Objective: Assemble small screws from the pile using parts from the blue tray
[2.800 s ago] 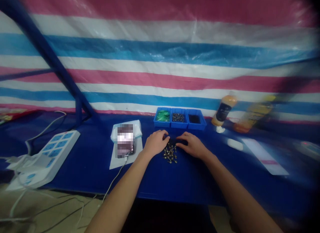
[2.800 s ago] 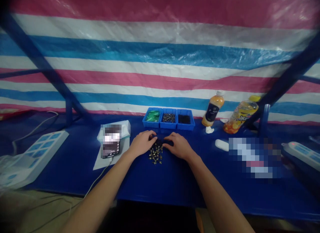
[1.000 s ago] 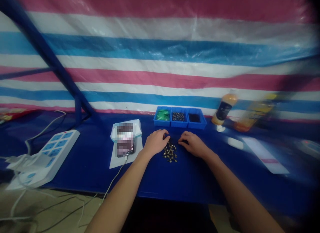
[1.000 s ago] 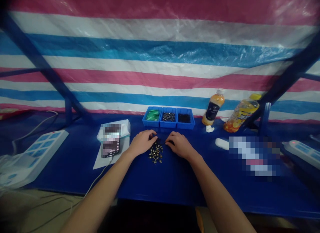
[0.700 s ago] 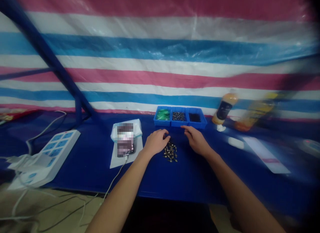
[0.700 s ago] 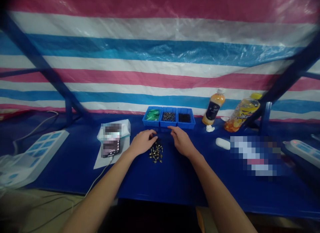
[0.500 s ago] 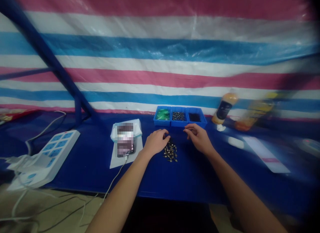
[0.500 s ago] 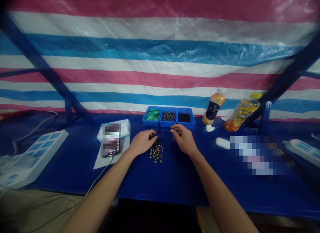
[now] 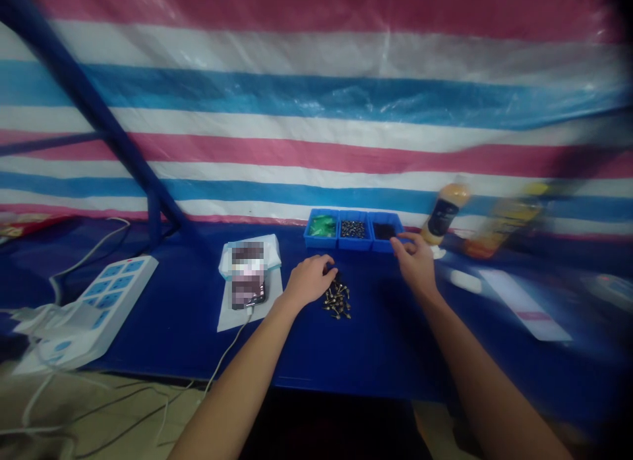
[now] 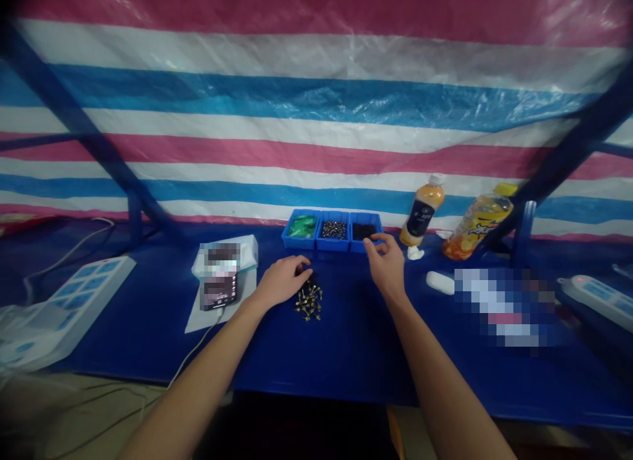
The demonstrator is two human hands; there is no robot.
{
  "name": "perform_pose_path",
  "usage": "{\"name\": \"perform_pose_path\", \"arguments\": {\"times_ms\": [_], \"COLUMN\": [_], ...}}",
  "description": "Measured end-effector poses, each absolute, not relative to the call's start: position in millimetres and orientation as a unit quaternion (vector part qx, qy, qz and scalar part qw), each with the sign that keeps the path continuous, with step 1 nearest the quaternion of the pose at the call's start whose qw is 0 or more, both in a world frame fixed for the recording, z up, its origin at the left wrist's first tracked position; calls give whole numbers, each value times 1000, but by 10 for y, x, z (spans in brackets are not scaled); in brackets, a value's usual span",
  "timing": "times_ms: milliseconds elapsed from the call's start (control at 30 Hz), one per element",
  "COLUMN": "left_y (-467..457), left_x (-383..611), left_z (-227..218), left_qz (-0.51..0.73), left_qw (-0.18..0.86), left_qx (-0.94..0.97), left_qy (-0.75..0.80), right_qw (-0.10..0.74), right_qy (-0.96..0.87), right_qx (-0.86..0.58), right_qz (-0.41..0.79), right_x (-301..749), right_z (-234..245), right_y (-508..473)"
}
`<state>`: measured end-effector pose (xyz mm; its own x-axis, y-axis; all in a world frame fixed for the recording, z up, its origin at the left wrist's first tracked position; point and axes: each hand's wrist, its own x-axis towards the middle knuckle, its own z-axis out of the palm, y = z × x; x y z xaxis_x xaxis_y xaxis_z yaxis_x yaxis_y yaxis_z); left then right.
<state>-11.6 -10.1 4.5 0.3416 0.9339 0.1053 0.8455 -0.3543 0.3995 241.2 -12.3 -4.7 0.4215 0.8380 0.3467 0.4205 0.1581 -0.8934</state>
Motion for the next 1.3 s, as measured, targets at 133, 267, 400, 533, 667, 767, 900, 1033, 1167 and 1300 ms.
{"name": "perform_pose_path", "arguments": {"times_ms": [133, 267, 400, 533, 667, 767, 900, 1033, 1167, 1300], "left_y": [-99, -106, -109, -97, -92, -97, -105, -109, -112, -115], "left_x": [-118, -108, -101, -103, -108, -106, -102, -103, -107, -109], "left_z": [38, 49, 52, 27, 5, 4, 11, 18, 31, 36], "left_qz": [166, 163, 161, 165, 168, 164, 164, 167, 165, 168], "left_qw": [134, 129, 124, 116, 112, 111, 113, 114, 118, 117], "left_qx": [808, 807, 807, 810, 813, 812, 814, 814, 814, 814], "left_qy": [549, 553, 554, 550, 546, 549, 545, 545, 545, 543], "right_qw": [452, 325, 249, 222, 198, 185, 170, 167, 174, 176], "right_qy": [-637, -793, -863, -872, -875, -873, -867, -864, -854, -850], "right_qx": [-593, -477, -413, -425, -436, -448, -468, -475, -488, -494], "right_qz": [194, 197, 149, 100, 74, 49, 21, 24, 47, 59], "right_x": [2358, 2149, 1984, 1948, 1936, 1894, 1826, 1825, 1914, 1997], "right_z": [-66, -98, -159, -204, -206, -187, -155, -127, -108, -104], "right_y": [-182, -286, -329, -318, -314, -327, -353, -364, -349, -338]}}
